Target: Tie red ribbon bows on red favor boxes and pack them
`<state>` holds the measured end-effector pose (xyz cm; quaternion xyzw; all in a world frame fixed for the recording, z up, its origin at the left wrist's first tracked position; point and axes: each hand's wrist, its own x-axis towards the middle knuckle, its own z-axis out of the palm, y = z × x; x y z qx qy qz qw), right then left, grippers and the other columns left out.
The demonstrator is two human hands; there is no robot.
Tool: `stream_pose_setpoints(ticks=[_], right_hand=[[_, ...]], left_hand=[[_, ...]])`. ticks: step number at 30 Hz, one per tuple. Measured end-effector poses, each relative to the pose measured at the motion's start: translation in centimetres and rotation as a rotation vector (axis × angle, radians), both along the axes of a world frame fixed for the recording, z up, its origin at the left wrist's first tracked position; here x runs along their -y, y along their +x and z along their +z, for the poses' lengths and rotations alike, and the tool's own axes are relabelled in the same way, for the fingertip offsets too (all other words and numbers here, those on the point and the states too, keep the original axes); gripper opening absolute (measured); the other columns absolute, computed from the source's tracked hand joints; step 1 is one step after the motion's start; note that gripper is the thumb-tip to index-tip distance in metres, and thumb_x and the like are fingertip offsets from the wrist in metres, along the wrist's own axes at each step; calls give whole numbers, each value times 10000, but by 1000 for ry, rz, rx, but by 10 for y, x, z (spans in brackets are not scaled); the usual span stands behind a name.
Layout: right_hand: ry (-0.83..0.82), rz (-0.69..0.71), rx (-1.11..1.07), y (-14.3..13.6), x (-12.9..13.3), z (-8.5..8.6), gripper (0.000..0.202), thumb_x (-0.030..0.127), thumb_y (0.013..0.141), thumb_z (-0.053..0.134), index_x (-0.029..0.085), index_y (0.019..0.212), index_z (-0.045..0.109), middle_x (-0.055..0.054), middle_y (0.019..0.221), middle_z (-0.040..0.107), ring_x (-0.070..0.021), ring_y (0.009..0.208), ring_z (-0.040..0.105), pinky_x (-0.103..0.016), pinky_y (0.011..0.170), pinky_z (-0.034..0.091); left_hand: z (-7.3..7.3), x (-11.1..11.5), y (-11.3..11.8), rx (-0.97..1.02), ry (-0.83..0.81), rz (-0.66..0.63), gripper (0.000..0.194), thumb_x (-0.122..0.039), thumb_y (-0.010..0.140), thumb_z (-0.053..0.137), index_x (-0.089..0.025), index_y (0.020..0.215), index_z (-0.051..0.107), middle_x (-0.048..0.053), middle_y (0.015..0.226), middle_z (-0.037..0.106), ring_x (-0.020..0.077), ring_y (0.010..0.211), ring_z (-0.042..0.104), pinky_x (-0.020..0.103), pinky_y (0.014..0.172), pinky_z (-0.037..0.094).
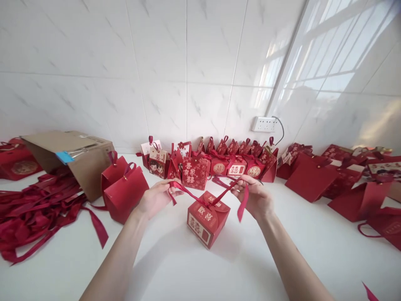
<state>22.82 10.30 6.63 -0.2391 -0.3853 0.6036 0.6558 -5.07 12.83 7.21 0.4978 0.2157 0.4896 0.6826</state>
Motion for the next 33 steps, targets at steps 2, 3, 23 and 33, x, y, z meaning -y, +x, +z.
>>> stream_pose_setpoints(ticks=[2,3,23,33], right_hand=[[45,31,106,-6,-6,13,330,253,509,779,214,820,676,-6,729,661,-134,604,586,-287,601,482],[63,57,199,-11,-9,23,342,278,540,789,207,854,675,-8,736,664,-121,583,575,-269,578,469],[377,-160,917,-34,-1,89,382,482,818,572,164,607,550,29,525,461,-68,473,366,-201,414,254],[518,420,1231,-5,13,91,363,429,868,492,180,669,665,3,520,527,-97,459,442,-239,474,335]], left_hand=[[24,-1,14,2,50,67,178,-266,667,689,-121,569,657,92,804,660,174,790,584,291,765,468],[37,-2,22,-4,85,56,188,-263,693,673,-117,575,666,105,861,671,185,829,592,286,767,467],[87,7,58,-63,408,192,229,-294,822,565,-153,958,683,96,1003,689,225,887,641,370,827,500],[99,58,64,-411,1028,881,160,-151,811,482,-183,662,530,-13,710,558,121,724,547,245,676,407]])
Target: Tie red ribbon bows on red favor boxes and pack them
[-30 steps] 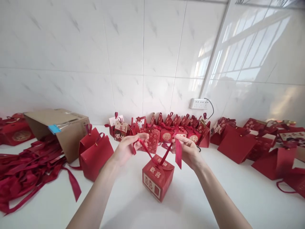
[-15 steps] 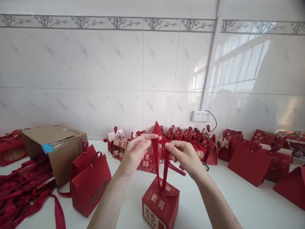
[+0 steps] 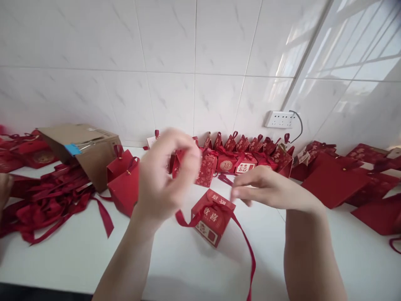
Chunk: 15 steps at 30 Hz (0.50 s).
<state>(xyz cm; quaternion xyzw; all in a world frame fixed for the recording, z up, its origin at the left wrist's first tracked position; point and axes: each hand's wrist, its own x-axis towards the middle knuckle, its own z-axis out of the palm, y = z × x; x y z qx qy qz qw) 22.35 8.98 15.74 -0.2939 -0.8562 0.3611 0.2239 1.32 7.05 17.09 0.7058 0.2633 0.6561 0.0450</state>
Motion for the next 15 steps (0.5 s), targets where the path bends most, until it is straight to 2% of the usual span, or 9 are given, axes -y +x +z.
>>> stream_pose_setpoints(ticks=[2,4,7,9,11,15], right_hand=[[116,-118,289,-14,-5,-6,205,254,824,534,172,662,629,10,553,526,-91,484,423,-234,469,289],[190,-165,498,-29,-11,-15,208,116,762,510,164,561,539,25,499,446,-78,456,347,-245,463,240],[210,-204,649,-45,-20,-29,243,49,695,488,166,493,418,31,465,368,-77,450,311,-251,462,215],[197,-227,686,-49,-25,-35,224,50,679,497,167,502,424,19,489,408,-86,467,354,-246,462,229],[168,-226,707,-50,-29,-39,183,52,659,512,163,520,469,7,513,457,-93,478,392,-238,456,248],[71,-150,712,-47,-37,-43,114,71,628,528,164,609,591,2,544,518,-101,469,429,-224,420,268]], left_hand=[[-5,3,5,-398,-298,9,203,-231,837,489,-183,640,510,-26,593,517,106,534,472,243,535,342],[-15,-2,12,-776,-552,11,289,-273,815,516,-180,551,447,-28,493,454,99,427,384,258,472,263],[-30,-15,23,-1111,-746,36,369,-230,732,577,-185,463,330,-36,413,350,98,382,319,276,474,232],[-38,-23,28,-1162,-815,41,384,-199,672,623,-187,445,314,-40,398,338,108,385,348,277,487,253],[-42,-29,30,-1123,-849,44,377,-169,613,666,-184,428,338,-39,397,364,122,400,397,273,496,283],[-47,-40,28,-1049,-907,62,404,-184,491,771,-181,398,378,-39,396,385,153,441,468,271,512,329]])
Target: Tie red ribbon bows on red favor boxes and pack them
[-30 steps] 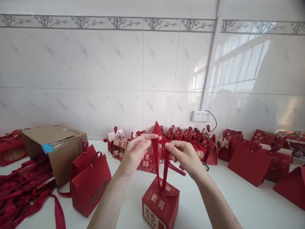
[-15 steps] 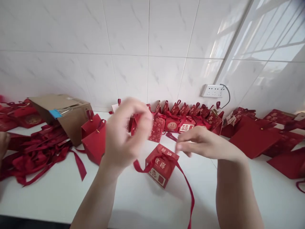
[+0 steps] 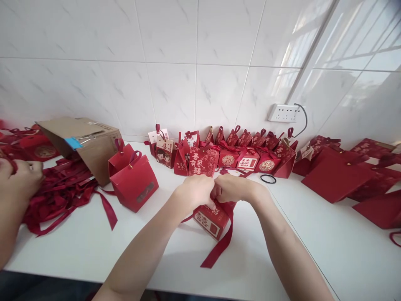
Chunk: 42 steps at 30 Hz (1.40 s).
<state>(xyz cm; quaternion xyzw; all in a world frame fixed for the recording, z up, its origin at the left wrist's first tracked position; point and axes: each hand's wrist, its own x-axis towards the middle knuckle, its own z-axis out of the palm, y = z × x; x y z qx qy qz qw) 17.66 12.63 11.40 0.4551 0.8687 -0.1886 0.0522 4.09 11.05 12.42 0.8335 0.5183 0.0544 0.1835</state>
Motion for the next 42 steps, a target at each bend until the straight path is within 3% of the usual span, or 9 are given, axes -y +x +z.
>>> stream_pose_setpoints(ticks=[3,7,12,15,22,27,31,36,42], right_hand=[[-69,11,-12,3,-3,-2,168,83,618,524,181,685,643,7,561,544,-106,465,445,-219,396,259],[-77,-12,-8,1,-4,-4,121,101,618,528,175,647,619,9,542,522,-98,454,420,-222,403,255],[104,17,6,-5,-5,-7,132,139,625,529,178,529,447,3,528,475,-105,483,399,-246,440,249],[160,14,-88,-5,-6,-5,202,152,655,510,188,527,359,9,516,464,-100,474,378,-246,443,247],[49,25,-288,4,-12,0,121,78,664,431,184,605,429,19,573,565,-97,519,478,-217,484,297],[105,-23,-316,6,-13,2,81,113,692,443,180,668,481,15,636,571,-101,557,473,-219,505,316],[95,-17,-282,7,-13,1,71,113,675,458,179,648,462,15,634,561,-100,557,457,-224,497,299],[72,-69,-199,10,-15,-5,83,115,650,450,185,611,428,24,575,519,-96,494,404,-241,448,241],[56,-26,-222,9,-15,-6,108,83,657,449,185,693,458,-3,654,574,-121,557,486,-239,488,296]], left_hand=[[-3,-9,-1,-44,-32,34,496,-244,415,827,-186,376,335,-47,371,338,191,491,515,283,544,362],[-6,-17,0,4,-16,90,535,-197,351,837,-182,374,302,-51,372,322,249,593,577,309,606,408],[-1,-8,-2,72,108,157,460,3,481,678,-182,401,264,-51,414,290,251,628,580,325,633,410],[3,0,-5,82,123,105,401,9,559,579,-188,409,263,-39,431,295,218,576,550,319,617,382],[2,-12,-20,126,117,-17,291,-59,622,528,-185,447,332,-34,424,363,106,421,366,268,515,265],[1,-22,-27,127,124,-77,183,-138,685,512,-188,520,450,-5,493,454,121,438,389,266,483,221],[1,-22,-19,-8,137,-126,265,-100,639,509,-193,466,331,-10,450,377,151,458,436,279,497,244],[-1,-25,-11,-143,133,-170,287,-158,613,527,-213,479,280,26,496,444,237,585,550,302,511,291],[0,-28,-16,-115,71,-163,164,-178,633,527,-203,550,389,21,547,514,189,520,518,279,461,283]])
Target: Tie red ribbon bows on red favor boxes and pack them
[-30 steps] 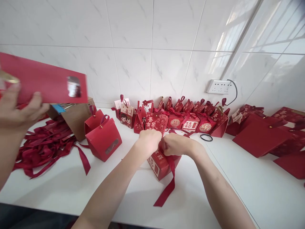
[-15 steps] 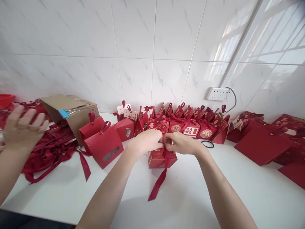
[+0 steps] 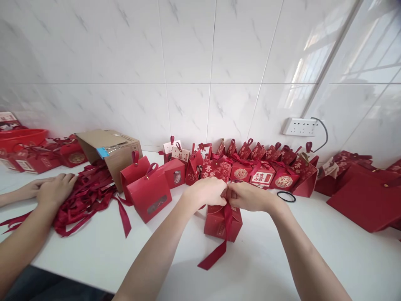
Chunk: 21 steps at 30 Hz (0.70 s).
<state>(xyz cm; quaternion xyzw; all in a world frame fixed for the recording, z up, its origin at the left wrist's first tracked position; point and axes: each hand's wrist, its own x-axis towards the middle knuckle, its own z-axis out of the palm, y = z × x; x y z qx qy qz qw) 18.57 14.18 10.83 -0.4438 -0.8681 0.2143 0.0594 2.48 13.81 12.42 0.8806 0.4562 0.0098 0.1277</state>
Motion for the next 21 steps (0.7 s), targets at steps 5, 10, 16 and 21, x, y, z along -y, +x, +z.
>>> stream_pose_setpoints(ticks=[5,10,16,21], right_hand=[[-8,8,-32,-4,0,2,98,115,707,472,181,777,494,-21,750,618,-139,626,526,-241,542,348],[42,-28,20,-3,-2,-1,64,136,734,453,195,708,457,5,669,567,-128,590,479,-242,530,320],[13,-68,3,-7,-1,-1,80,179,736,493,204,813,493,-2,757,600,-140,652,519,-238,552,341],[36,-11,0,-10,1,0,72,136,745,446,201,716,458,25,656,541,-115,581,467,-235,534,317]], left_hand=[[-1,-4,-8,44,-15,5,72,-157,658,500,-197,608,467,21,648,599,165,564,538,256,467,308],[-1,-8,-17,6,-59,75,23,-184,682,490,-204,677,501,5,653,611,148,551,545,245,470,313],[-2,-6,-22,31,-92,100,70,-197,736,451,-206,751,519,-34,684,601,93,512,514,209,480,303],[1,-6,-22,6,-87,98,62,-181,702,460,-205,702,517,-22,682,596,109,529,510,223,466,295]])
